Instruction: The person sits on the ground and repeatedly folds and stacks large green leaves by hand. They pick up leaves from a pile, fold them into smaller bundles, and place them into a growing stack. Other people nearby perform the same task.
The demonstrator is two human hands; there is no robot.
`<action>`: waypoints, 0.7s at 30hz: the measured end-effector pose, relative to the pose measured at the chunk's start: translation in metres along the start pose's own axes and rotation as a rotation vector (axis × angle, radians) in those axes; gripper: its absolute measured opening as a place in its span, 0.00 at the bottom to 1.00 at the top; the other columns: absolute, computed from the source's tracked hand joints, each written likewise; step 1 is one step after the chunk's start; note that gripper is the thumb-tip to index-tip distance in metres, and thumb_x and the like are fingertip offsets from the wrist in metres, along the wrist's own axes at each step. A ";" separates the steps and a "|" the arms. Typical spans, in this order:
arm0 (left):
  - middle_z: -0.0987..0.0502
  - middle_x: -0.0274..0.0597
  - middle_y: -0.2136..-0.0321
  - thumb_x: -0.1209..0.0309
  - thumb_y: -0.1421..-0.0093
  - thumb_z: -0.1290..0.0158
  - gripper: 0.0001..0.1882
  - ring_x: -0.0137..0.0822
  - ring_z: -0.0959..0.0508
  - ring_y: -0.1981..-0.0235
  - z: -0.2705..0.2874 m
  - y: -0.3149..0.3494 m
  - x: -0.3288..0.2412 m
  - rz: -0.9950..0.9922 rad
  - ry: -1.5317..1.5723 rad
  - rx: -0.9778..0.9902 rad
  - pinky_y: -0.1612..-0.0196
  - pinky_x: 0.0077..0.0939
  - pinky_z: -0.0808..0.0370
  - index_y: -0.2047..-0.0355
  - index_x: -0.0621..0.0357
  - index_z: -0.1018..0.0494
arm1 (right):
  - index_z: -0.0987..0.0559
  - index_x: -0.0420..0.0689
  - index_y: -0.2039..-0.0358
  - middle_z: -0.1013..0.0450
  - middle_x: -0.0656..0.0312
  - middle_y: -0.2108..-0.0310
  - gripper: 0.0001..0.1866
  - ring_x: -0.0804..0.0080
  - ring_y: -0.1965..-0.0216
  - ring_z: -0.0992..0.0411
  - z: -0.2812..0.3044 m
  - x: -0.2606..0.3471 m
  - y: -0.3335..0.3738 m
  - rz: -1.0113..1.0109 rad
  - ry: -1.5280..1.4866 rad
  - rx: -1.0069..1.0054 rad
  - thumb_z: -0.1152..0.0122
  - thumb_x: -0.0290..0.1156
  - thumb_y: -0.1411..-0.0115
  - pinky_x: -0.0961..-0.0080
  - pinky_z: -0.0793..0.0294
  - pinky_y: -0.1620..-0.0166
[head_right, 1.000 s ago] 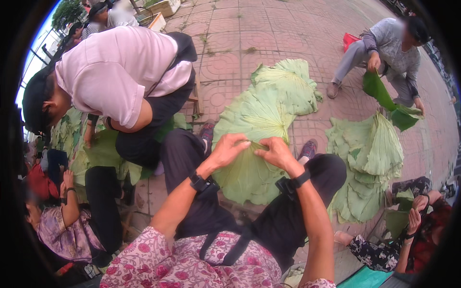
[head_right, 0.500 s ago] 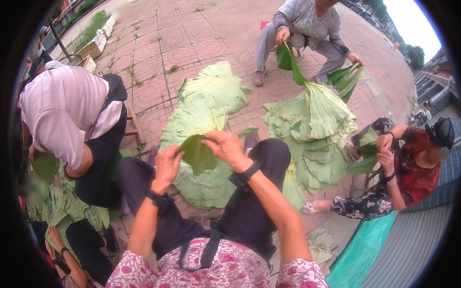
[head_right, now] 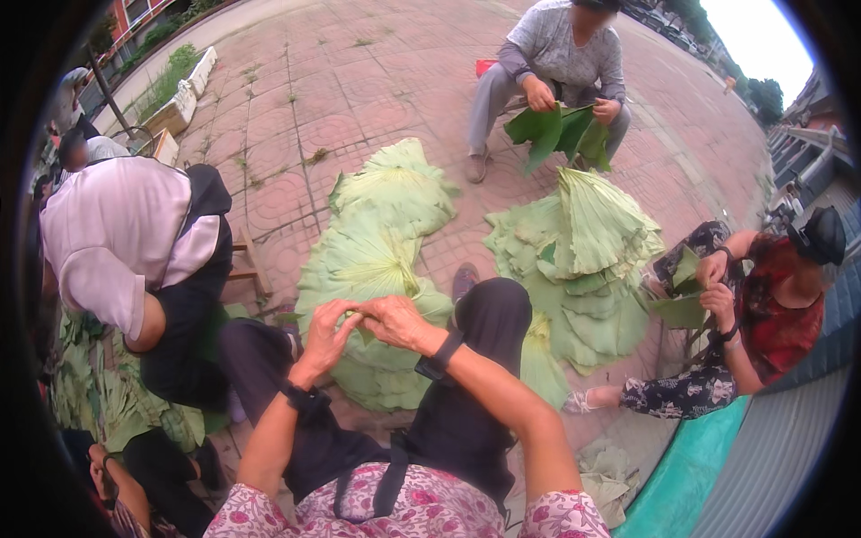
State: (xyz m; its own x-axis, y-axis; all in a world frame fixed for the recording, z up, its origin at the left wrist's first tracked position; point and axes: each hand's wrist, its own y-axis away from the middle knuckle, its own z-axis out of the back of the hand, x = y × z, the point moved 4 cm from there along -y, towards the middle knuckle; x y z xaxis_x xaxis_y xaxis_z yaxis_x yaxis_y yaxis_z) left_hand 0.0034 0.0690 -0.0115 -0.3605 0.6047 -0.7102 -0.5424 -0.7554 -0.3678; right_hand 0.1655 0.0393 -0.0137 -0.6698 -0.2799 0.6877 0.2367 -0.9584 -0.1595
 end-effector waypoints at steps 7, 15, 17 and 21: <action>0.24 0.56 0.74 0.67 0.35 0.45 0.09 0.60 0.24 0.68 -0.006 0.004 0.010 0.232 0.019 0.181 0.65 0.48 0.29 0.66 0.61 0.27 | 0.20 0.40 0.64 0.25 0.44 0.73 0.12 0.41 0.68 0.26 -0.009 -0.007 -0.014 -0.042 0.045 0.178 0.35 0.35 0.43 0.52 0.29 0.65; 0.27 0.56 0.74 0.65 0.32 0.51 0.12 0.56 0.27 0.72 -0.011 0.015 0.031 0.266 0.168 0.225 0.65 0.43 0.30 0.64 0.64 0.29 | 0.18 0.41 0.69 0.25 0.44 0.75 0.09 0.42 0.69 0.25 -0.009 0.002 -0.016 -0.078 0.062 0.284 0.37 0.33 0.44 0.54 0.27 0.65; 0.28 0.55 0.75 0.65 0.32 0.51 0.12 0.50 0.28 0.73 -0.010 0.015 0.035 0.328 0.241 0.236 0.65 0.40 0.30 0.64 0.64 0.28 | 0.19 0.41 0.70 0.25 0.45 0.76 0.09 0.43 0.71 0.26 -0.007 0.004 -0.018 -0.013 0.045 0.249 0.37 0.34 0.43 0.54 0.28 0.67; 0.29 0.50 0.76 0.65 0.33 0.51 0.12 0.39 0.30 0.74 -0.009 0.017 0.036 0.360 0.358 0.230 0.66 0.36 0.30 0.64 0.64 0.27 | 0.20 0.41 0.72 0.26 0.46 0.77 0.07 0.44 0.72 0.26 -0.009 0.008 -0.016 0.065 0.021 0.192 0.35 0.31 0.44 0.55 0.28 0.68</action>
State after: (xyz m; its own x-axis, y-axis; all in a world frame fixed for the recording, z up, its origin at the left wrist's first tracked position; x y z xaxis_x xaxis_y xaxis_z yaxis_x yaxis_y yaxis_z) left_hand -0.0122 0.0761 -0.0484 -0.2954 0.1646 -0.9411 -0.5983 -0.7998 0.0480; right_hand 0.1500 0.0520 -0.0116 -0.6632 -0.3438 0.6648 0.4083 -0.9106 -0.0636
